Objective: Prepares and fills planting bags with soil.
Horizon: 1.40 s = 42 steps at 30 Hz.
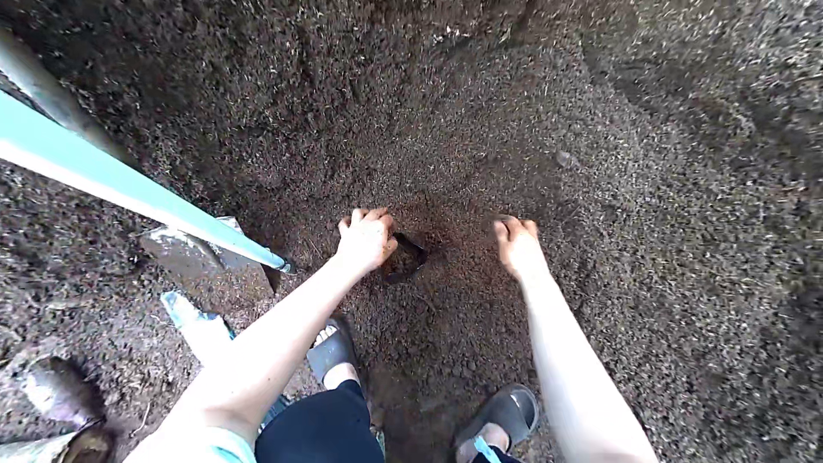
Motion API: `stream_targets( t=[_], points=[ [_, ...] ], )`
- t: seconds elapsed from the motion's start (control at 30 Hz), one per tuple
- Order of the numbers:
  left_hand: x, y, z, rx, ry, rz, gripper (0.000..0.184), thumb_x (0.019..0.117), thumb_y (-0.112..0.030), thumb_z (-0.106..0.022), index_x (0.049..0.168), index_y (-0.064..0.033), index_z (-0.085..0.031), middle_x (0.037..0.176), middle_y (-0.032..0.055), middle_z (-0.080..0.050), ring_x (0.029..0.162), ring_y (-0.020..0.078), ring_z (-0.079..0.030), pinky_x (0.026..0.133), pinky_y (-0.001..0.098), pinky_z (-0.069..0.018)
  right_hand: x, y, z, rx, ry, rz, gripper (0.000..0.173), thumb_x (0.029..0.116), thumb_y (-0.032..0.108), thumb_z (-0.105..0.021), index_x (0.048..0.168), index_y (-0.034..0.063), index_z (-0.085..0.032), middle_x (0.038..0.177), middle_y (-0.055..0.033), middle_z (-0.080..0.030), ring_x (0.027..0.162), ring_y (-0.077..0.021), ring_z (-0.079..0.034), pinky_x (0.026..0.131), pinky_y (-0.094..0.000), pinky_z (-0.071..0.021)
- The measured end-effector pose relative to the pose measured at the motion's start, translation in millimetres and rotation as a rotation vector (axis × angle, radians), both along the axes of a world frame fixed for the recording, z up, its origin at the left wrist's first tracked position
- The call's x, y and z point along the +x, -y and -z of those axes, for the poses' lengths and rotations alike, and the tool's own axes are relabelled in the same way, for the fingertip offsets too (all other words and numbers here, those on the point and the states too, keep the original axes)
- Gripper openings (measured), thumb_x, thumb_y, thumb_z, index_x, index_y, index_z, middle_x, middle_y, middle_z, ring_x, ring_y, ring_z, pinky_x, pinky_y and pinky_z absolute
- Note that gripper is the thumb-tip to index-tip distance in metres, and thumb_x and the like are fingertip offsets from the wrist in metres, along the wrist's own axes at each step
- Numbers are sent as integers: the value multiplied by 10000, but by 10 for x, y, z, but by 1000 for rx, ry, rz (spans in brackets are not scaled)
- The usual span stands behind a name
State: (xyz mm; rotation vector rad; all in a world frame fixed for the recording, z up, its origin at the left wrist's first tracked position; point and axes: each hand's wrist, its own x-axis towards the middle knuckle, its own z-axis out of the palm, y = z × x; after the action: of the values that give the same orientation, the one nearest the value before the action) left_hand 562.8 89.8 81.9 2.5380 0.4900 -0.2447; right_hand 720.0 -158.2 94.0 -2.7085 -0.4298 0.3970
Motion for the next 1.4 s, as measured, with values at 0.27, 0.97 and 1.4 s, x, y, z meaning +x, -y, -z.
stream_targets(
  t=[0.27,0.97,1.4],
  points=[
    [438,112,709,-91,-41,200,309,1084,-220,-519,1350,-126,-647,1284,188,-665,1162,397,-664,950,598,-535,-897,-499,240,-7,-113,-619,407,1083,201,-411,1406,51,-609,1503,-119,-551,1406,-216,-512,1186,-372,-399],
    [-52,208,603,-354,114,150,349,1116,-237,-416,1314,-49,-634,1187,202,-709,1128,374,-689,988,578,-526,-1212,-802,933,-151,-89,-761,528,1032,446,-546,1297,5,-666,1365,-205,-635,1328,-360,-571,1111,-512,-458],
    [424,-26,518,123,-122,397,511,873,-260,-773,1360,-176,-642,1421,164,-568,1366,408,-472,1025,629,-435,-560,-641,794,98,464,-1053,198,1008,273,-630,953,141,-767,1176,-153,-698,1236,-370,-617,1113,-577,-431]
  ],
)
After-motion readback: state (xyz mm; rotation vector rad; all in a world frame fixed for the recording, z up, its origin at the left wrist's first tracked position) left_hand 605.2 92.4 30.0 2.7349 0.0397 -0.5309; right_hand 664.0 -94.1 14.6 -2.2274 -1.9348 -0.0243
